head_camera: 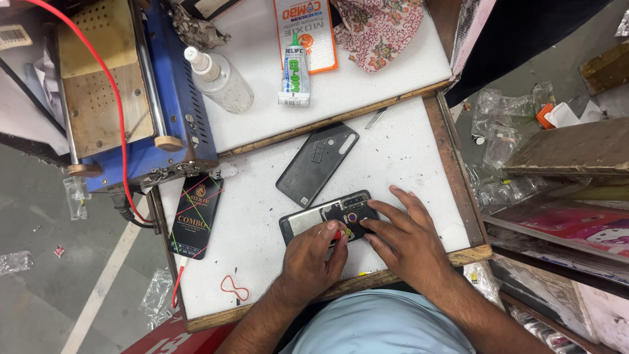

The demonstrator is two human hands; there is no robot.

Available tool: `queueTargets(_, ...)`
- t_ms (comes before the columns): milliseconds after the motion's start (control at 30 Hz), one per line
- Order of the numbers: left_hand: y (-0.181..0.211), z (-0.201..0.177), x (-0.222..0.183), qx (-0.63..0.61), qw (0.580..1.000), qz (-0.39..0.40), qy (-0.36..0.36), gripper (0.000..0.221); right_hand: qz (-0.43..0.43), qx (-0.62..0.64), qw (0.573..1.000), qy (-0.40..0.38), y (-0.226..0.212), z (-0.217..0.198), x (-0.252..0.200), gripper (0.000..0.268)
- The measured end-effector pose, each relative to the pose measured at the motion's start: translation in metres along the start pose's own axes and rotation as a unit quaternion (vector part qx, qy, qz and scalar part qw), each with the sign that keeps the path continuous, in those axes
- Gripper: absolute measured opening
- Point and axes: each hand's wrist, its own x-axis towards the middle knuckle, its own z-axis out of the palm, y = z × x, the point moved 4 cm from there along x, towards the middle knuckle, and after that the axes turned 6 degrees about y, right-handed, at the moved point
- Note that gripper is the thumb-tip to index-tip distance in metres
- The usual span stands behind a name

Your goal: The person applies adhesive to the back of a disassembled smartphone using a small applicator, then wipes the surface with a cloth. They then handle a second blue smartphone, inserting a SIM card tray and pressing the edges of the device.

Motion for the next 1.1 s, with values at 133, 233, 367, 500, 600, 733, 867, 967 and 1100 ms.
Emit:
queueTargets(133,-0.002,0.0,-0.001,0.0,1.0,-0.002,0.001,0.07,0.01,0.003,1.0,-0.009,0.002,0.003,-0.001,0.027)
queueTargets(233,-0.002,0.001,-0.001,-0.001,1.0,-0.003,0.005,0.069,0.013,0.001,1.0,-0.008,0.003,0.003,-0.001,0.027)
queueTargets(367,0.0,0.0,-0.001,-0.004,1.0,0.005,0.008,0.069,0.012,0.006,1.0,0.002,0.001,0.001,0.0,0.026)
queueTargets(500,0.001,0.0,0.001,0.009,1.0,0.006,0.008,0.069,0.014,0.006,1.0,0.001,0.001,0.001,-0.001,0.026)
queueTargets(600,0.002,0.0,0.001,0.004,1.0,0.006,0.008,0.068,0.017,0.012,1.0,0.001,0.001,0.001,-0.002,0.026)
queueTargets(733,0.004,-0.002,0.001,0.008,1.0,0.007,0.011,0.063,0.017,0.01,1.0,0.004,0.0,0.002,-0.003,0.026)
queueTargets(867,0.008,-0.002,0.008,0.018,1.0,0.005,-0.004,0.058,0.019,0.011,1.0,0.004,0.002,0.001,-0.002,0.026)
queueTargets(967,0.012,-0.003,0.014,-0.033,0.997,0.01,-0.065,0.058,0.017,0.003,1.0,0.004,0.002,0.002,-0.002,0.028)
queueTargets(1100,0.015,-0.004,0.024,-0.007,0.995,-0.001,-0.096,0.044,0.019,0.008,1.0,-0.009,0.002,0.002,-0.003,0.031)
